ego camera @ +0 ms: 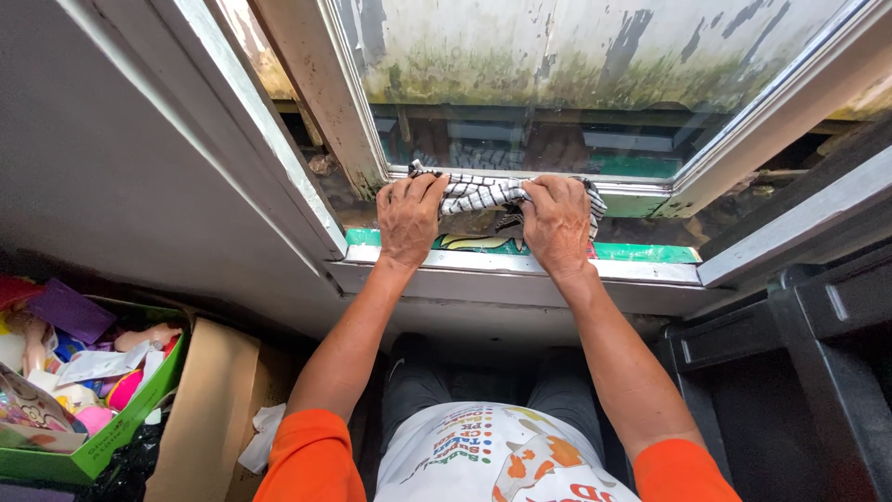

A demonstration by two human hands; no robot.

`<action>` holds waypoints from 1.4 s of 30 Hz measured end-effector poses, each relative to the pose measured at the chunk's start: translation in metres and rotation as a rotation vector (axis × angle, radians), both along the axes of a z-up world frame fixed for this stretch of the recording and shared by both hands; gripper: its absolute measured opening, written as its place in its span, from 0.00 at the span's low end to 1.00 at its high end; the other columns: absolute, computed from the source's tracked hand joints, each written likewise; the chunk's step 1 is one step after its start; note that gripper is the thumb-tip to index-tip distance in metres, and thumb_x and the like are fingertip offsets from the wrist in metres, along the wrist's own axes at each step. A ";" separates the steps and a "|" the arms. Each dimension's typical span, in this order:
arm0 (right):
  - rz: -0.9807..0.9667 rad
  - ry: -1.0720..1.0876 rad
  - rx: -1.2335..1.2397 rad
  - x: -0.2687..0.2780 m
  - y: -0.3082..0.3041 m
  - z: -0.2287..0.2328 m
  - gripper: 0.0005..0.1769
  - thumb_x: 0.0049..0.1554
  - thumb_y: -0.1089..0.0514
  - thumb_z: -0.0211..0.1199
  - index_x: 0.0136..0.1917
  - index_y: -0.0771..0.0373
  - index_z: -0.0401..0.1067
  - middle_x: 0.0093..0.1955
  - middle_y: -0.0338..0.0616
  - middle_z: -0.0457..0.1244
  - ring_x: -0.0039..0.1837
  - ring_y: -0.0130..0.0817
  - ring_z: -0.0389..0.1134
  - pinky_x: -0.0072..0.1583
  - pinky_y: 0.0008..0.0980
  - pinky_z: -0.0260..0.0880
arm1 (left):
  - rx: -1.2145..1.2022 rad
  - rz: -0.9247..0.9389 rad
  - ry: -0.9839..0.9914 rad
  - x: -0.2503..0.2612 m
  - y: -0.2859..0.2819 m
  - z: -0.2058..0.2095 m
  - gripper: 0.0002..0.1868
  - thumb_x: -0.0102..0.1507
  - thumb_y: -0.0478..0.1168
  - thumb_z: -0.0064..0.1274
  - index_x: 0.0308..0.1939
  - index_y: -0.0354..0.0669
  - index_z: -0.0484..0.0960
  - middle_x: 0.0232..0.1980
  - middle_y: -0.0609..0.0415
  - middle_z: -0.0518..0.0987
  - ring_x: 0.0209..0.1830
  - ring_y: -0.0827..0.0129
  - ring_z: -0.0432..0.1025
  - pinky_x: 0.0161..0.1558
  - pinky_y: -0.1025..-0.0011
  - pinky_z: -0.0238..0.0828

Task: The person wipes the lower edge of a window frame and the adjacent windowsill using a cloth. They repeatedly rub the same section of the frame and sill with both hands, focusing on the area around the window latch.

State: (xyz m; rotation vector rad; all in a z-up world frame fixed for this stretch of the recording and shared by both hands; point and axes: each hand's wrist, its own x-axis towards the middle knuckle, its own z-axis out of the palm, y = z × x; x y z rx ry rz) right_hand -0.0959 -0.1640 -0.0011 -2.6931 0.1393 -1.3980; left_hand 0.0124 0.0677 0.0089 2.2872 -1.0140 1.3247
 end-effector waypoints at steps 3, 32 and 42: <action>0.001 0.002 -0.001 0.000 0.001 0.001 0.16 0.49 0.58 0.73 0.52 0.51 0.81 0.54 0.34 0.66 0.61 0.39 0.65 0.64 0.41 0.64 | -0.008 0.003 -0.018 0.002 -0.001 -0.005 0.14 0.65 0.38 0.56 0.53 0.61 0.82 0.50 0.65 0.75 0.50 0.70 0.70 0.57 0.63 0.62; -0.028 -0.038 0.012 -0.027 -0.046 0.002 0.13 0.51 0.58 0.72 0.51 0.48 0.81 0.52 0.32 0.67 0.60 0.37 0.66 0.62 0.40 0.66 | 0.009 -0.064 -0.033 -0.009 -0.048 -0.010 0.14 0.65 0.39 0.54 0.54 0.59 0.82 0.51 0.64 0.76 0.51 0.67 0.70 0.56 0.65 0.63; -0.043 -0.050 0.039 -0.036 -0.074 0.003 0.12 0.52 0.61 0.69 0.50 0.51 0.82 0.51 0.35 0.68 0.59 0.39 0.67 0.61 0.42 0.68 | 0.019 -0.103 -0.040 -0.012 -0.076 -0.013 0.14 0.64 0.39 0.54 0.53 0.60 0.82 0.51 0.64 0.75 0.50 0.66 0.69 0.56 0.65 0.63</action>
